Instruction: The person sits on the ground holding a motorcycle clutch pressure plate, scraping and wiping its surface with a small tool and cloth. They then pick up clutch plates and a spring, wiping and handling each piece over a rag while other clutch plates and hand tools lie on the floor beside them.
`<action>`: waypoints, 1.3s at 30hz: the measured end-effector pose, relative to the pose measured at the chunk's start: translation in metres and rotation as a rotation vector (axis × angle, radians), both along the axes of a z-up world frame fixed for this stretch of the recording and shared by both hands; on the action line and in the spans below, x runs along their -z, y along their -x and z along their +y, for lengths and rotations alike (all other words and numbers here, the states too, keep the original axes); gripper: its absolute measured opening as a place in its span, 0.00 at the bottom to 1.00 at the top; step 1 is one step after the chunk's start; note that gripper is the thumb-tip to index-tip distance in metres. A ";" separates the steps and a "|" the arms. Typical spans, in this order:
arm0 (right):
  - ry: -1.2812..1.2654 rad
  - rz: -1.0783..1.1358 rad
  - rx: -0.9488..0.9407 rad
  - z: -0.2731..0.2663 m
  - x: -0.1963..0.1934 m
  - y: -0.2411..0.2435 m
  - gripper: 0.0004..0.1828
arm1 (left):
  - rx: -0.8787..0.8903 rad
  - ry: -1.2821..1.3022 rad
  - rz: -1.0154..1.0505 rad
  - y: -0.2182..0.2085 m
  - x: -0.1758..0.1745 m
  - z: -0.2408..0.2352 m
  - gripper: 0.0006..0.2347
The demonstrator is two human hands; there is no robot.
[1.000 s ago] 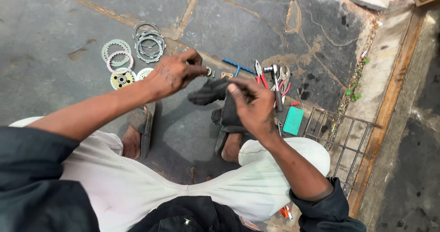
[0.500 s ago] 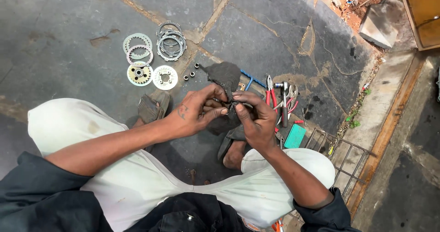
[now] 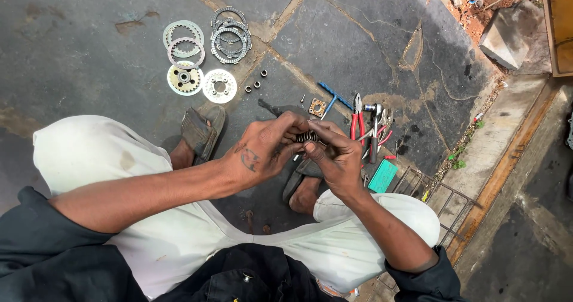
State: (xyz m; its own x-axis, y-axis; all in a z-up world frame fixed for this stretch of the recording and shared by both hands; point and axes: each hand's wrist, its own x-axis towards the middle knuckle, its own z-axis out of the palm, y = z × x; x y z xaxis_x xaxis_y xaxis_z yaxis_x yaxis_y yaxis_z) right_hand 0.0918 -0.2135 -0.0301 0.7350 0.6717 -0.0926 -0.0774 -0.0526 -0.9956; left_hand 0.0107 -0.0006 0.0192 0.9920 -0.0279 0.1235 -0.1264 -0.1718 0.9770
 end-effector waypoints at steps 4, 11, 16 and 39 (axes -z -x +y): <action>0.015 0.062 -0.048 0.016 -0.031 -0.005 0.25 | 0.002 -0.005 -0.034 -0.003 0.003 0.005 0.14; 0.240 0.287 0.048 -0.002 0.001 -0.012 0.16 | -0.073 -0.154 -0.047 -0.006 -0.005 0.014 0.13; -0.003 0.313 0.291 -0.006 -0.010 -0.013 0.11 | -0.075 -0.239 -0.043 -0.006 0.001 0.007 0.12; -0.145 0.246 0.149 -0.012 0.016 0.010 0.11 | -0.032 -0.024 -0.049 0.003 0.017 -0.012 0.11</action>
State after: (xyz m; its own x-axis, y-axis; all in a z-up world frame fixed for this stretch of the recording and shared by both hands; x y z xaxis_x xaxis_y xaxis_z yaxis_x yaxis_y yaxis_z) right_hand 0.0819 -0.2259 -0.0464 0.7937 0.5777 -0.1908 -0.3129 0.1187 -0.9423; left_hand 0.0079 -0.0126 0.0020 0.9852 0.0000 0.1715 -0.1681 -0.1999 0.9653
